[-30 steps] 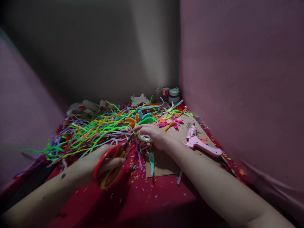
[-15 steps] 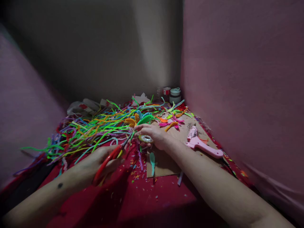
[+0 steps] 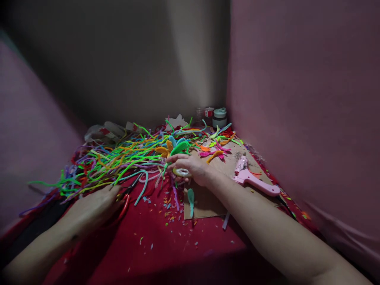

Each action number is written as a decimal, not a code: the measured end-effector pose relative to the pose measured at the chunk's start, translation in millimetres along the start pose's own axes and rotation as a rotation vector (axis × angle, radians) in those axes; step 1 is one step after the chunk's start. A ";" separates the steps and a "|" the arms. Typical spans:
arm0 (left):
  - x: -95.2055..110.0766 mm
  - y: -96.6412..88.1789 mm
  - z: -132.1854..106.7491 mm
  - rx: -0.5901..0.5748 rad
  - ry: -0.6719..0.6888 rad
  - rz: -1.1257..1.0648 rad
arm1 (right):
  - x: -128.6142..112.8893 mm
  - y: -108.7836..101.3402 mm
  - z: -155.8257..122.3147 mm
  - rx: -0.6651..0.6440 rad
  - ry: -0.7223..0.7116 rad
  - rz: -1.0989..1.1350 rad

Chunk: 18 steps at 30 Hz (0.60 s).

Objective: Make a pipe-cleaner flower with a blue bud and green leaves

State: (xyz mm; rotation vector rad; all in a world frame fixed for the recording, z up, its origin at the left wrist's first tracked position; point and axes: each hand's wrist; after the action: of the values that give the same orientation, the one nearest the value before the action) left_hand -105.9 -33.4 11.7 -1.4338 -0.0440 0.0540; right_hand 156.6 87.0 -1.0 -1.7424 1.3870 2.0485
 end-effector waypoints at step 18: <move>107.0 -28.2 52.5 0.125 0.152 -0.712 | -9.8 16.8 -14.2 -0.111 -0.259 0.101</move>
State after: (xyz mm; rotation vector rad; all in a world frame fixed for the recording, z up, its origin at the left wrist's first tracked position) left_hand -2.0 21.4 46.6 -1.2260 -0.4150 -0.6257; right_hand 160.0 72.0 17.5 -1.4047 1.3296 2.3460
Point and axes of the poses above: each hand's wrist, its own z-axis towards the middle knuckle, its own y-axis out of the palm, x = y × z, and after that the axes turned 15 degrees about z, right-handed
